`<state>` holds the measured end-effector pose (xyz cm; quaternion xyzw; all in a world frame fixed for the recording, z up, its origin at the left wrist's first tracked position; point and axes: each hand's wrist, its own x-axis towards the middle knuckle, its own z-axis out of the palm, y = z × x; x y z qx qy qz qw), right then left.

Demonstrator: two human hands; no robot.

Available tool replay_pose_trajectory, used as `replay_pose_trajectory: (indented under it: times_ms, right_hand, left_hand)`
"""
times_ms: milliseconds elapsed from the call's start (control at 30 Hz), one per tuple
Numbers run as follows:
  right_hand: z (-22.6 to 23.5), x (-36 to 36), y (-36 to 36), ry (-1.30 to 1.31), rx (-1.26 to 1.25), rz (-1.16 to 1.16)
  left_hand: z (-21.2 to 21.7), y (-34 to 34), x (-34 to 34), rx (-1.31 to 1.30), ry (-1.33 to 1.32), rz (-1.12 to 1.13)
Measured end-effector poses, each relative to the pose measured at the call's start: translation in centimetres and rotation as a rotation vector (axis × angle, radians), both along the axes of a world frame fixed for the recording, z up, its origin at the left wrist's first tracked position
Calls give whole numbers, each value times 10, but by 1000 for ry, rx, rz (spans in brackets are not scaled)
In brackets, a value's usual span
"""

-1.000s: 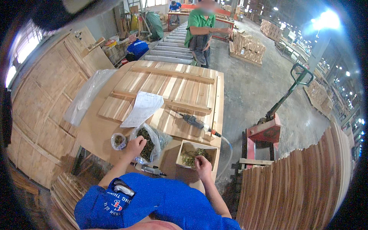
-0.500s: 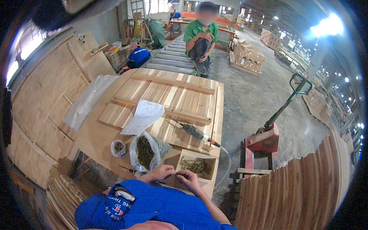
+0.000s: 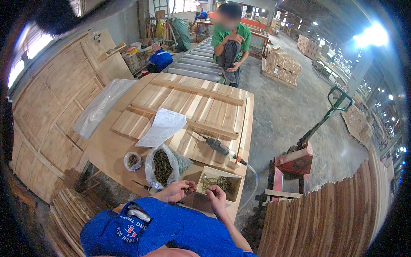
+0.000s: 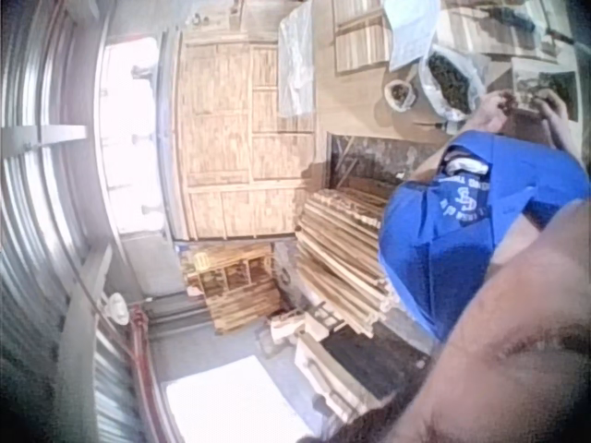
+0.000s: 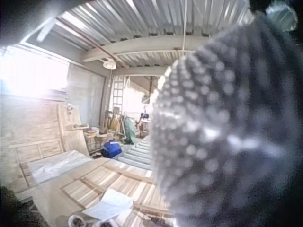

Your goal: The person sorts small metal fasteners by hand from a plastic bag into a small wooden box on a workbench. They repeatedly pick up fasteners and place them into the box while other workers move in the background.

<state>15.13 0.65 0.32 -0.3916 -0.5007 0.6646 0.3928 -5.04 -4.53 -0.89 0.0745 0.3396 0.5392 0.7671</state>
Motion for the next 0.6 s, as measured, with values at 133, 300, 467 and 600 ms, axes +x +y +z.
replay_pose_trajectory:
  times_ms: [133,300,467,600]
  right_hand:
    - [9,0,-2,14,-8,26]
    - [5,2,-1,8,43,40]
    - [8,3,-1,-10,59,37]
    - [13,3,-2,-38,69,30]
  left_hand:
    - [1,-1,0,-7,6,12]
    - [9,-1,3,19,53,-42]
    - [5,-2,2,36,19,-64]
    - [4,-2,4,-6,25,-39]
